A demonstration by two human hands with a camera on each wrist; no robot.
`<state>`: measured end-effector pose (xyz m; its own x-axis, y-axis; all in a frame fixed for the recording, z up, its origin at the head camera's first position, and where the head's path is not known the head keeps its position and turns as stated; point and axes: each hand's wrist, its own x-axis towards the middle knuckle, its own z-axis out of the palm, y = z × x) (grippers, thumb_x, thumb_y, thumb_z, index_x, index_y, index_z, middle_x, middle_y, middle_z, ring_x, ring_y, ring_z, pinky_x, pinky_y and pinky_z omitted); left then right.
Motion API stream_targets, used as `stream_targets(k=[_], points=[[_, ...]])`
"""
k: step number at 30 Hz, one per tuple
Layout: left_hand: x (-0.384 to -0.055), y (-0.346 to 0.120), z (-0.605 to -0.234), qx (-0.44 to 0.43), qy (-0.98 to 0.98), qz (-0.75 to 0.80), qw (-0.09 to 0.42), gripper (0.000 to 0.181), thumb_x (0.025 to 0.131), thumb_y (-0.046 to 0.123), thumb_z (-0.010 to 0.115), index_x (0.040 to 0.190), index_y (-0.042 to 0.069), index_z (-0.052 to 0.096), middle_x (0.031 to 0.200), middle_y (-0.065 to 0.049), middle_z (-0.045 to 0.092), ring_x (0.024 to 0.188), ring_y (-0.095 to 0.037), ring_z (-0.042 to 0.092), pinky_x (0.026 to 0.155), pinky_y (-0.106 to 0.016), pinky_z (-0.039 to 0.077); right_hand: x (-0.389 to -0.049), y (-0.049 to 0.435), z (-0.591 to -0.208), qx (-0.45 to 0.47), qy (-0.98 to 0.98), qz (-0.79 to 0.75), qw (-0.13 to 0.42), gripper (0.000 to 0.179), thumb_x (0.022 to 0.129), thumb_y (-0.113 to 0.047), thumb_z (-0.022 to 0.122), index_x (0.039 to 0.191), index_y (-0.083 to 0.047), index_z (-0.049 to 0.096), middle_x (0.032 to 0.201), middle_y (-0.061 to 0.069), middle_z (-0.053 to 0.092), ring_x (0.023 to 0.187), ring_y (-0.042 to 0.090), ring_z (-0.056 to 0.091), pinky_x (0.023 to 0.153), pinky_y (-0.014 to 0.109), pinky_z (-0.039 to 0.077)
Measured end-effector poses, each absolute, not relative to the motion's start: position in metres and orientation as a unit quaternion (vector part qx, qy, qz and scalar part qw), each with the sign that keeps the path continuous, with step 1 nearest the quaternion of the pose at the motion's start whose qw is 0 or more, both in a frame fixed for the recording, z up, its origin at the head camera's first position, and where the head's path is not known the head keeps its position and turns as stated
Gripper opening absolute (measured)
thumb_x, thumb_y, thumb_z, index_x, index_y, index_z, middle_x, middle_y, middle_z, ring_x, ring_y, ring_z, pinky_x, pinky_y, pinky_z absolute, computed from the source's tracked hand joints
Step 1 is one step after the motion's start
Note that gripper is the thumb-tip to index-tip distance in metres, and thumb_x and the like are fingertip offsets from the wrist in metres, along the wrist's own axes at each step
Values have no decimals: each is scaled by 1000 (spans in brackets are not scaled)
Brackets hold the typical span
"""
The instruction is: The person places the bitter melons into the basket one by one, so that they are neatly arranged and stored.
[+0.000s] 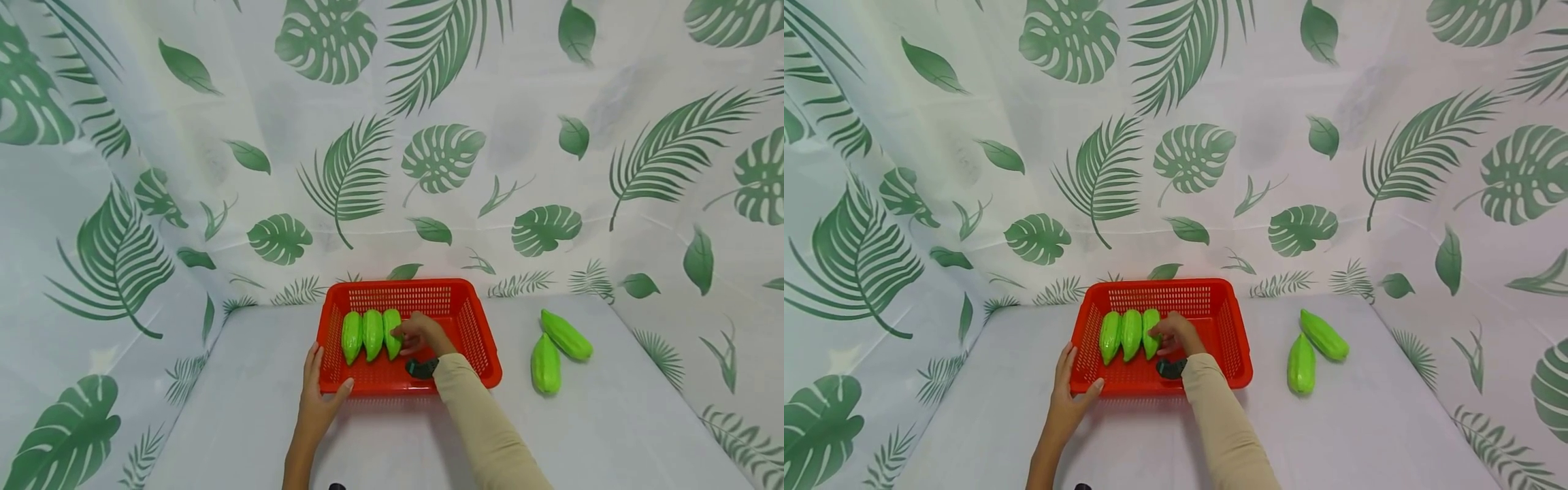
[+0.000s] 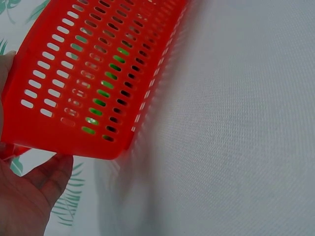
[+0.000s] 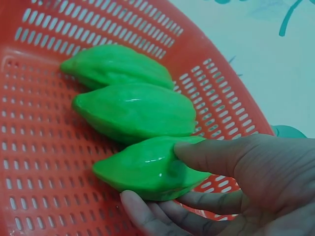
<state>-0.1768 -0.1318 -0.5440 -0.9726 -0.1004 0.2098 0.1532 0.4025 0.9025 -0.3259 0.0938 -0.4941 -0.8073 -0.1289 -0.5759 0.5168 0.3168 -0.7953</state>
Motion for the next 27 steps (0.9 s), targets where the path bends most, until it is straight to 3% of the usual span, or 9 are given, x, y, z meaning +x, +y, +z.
stream_targets(k=[6,27], points=[[-177,-132,-543,-19,-823,-555,119,90,86,32,74,156,13,21,164,-1,12,151,-30,15,115,-55,27,-326,94,-494,121,765,-566,283,22,92,-10,66,101,-4,48,84,10,47,79,26,60,80,42,60],[-177,-132,-546,-15,-823,-557,114,91,86,38,73,157,16,20,164,2,10,152,-27,13,116,-55,27,-325,94,-496,115,776,-556,275,15,92,-11,67,88,-5,54,89,10,54,80,24,63,82,43,59]])
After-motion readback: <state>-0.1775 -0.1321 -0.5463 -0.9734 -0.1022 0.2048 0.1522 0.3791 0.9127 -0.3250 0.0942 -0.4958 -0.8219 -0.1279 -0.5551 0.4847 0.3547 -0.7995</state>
